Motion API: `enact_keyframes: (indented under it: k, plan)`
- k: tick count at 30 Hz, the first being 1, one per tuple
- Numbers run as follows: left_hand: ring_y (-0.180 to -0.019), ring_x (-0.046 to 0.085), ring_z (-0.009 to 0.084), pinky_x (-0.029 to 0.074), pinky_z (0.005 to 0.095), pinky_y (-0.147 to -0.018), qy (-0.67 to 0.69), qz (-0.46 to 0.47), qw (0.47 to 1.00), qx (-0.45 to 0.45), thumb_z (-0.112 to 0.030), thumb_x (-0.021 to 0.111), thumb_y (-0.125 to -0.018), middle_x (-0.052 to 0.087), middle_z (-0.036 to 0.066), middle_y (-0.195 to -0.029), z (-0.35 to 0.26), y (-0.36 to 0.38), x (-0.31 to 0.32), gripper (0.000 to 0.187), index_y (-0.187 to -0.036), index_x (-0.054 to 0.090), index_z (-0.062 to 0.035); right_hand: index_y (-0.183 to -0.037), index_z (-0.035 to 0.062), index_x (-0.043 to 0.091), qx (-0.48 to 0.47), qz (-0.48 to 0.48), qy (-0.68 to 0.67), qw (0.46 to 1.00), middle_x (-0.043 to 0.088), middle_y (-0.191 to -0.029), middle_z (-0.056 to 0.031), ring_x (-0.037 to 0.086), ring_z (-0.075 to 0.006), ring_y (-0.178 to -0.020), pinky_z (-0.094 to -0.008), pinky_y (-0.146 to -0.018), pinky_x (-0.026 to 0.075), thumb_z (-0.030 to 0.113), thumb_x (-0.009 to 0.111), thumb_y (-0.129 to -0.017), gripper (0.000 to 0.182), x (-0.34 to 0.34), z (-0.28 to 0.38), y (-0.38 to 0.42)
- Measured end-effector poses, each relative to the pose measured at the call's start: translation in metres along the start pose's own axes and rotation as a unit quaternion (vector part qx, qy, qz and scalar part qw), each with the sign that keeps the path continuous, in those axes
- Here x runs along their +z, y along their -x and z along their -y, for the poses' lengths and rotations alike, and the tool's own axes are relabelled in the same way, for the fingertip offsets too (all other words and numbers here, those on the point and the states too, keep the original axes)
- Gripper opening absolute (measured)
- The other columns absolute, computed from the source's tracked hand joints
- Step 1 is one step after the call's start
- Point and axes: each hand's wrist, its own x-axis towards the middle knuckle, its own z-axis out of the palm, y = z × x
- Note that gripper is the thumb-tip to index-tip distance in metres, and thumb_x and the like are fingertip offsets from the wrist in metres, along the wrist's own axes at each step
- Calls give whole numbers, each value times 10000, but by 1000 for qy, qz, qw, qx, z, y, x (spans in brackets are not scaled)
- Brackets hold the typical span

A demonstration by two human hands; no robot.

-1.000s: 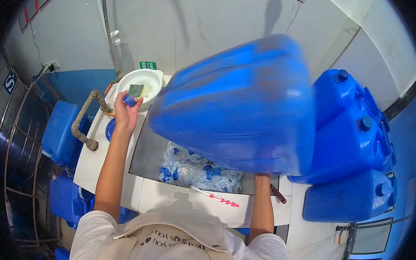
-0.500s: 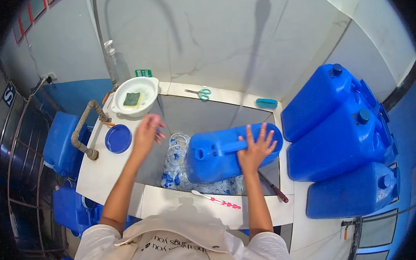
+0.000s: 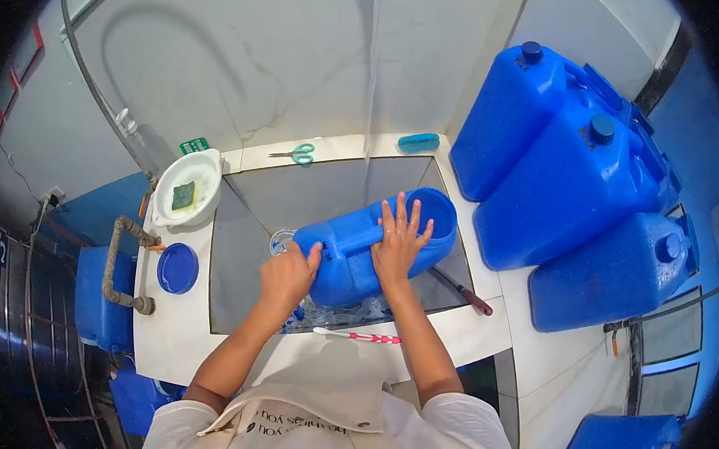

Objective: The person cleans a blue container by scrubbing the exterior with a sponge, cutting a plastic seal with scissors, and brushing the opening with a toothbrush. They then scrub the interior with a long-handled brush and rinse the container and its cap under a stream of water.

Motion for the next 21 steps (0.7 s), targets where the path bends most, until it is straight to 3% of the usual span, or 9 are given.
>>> enact_keyframes:
  k: [6, 8, 9, 11, 15, 17, 18, 20, 21]
  plan:
    - [-688, 638, 355, 501, 444, -597, -24, 125, 988, -87, -344, 464, -902, 622, 198, -693, 11, -22, -1, 383, -987, 537, 22, -1205, 158, 556, 4, 15, -10, 1000, 347, -1424, -36, 204, -287, -1356, -557, -1056, 50, 26, 608, -639, 584, 4, 13, -9]
    - [-745, 623, 399, 491, 478, -639, 65, 33, 990, 122, -296, 492, -889, 610, 232, -947, 26, -12, 14, 399, -1145, 473, 9, -1208, 158, 555, 10, 14, -9, 1000, 342, -1427, -35, 204, -288, -1356, -560, -1055, 53, 14, 609, -604, 624, 6, 8, -14]
    - [-745, 623, 399, 491, 478, -639, 64, 34, 990, 121, -296, 492, -889, 610, 232, -947, 34, -12, 11, 399, -1145, 473, 9, -1210, 159, 554, 7, 10, -6, 1000, 338, -1428, -34, 205, -289, -1355, -560, -1056, 54, 12, 611, -589, 641, 7, 4, -15]
    - [-847, 585, 416, 474, 468, -715, 32, -86, 918, 387, -290, 534, -868, 543, 236, -1088, 49, -13, 5, 422, -1169, 439, -10, -1213, 160, 553, 3, 8, -4, 1000, 335, -1430, -34, 205, -290, -1355, -560, -1056, 55, 9, 613, -574, 659, 7, -2, -13]
    - [-992, 516, 415, 425, 463, -825, 193, -85, 953, 217, -242, 580, -838, 503, 229, -1149, 34, -15, -35, 448, -1197, 435, -17, -1200, 155, 552, 7, 35, 9, 999, 355, -1416, -43, 198, -296, -1353, -557, -1044, 42, 95, 572, -737, 467, 1, 1, -10]
    - [-1103, 458, 374, 395, 436, -881, 152, 324, 931, -73, -285, 617, -803, 458, 231, -1213, 34, -33, -48, 535, -1228, 433, -16, -1200, 155, 551, 14, 42, 7, 999, 355, -1416, -42, 198, -295, -1354, -559, -1043, 40, 97, 573, -739, 466, -1, 5, -8]
    - [-1103, 458, 374, 395, 436, -881, 151, 323, 931, -75, -285, 617, -803, 458, 231, -1213, 38, -28, -38, 535, -1228, 433, -16, -1200, 155, 551, 15, 39, 6, 999, 354, -1417, -40, 198, -295, -1354, -559, -1043, 38, 94, 574, -737, 468, -1, 7, -8]
    - [-1090, 479, 371, 396, 422, -891, 195, 119, 951, 210, -327, 617, -806, 466, 207, -1238, 48, -16, -11, 547, -1222, 442, -20, -1201, 156, 550, 17, 34, 5, 999, 354, -1418, -39, 198, -294, -1354, -560, -1043, 36, 91, 575, -735, 471, -1, 8, -9]
    - [-1090, 479, 371, 396, 422, -891, 193, 120, 951, 211, -327, 617, -806, 466, 207, -1238, 45, -16, -16, 547, -1222, 442, -20, -1207, 157, 549, 21, 29, -2, 999, 339, -1426, -38, 200, -295, -1354, -566, -1045, 41, 52, 596, -654, 564, 0, 6, -9]
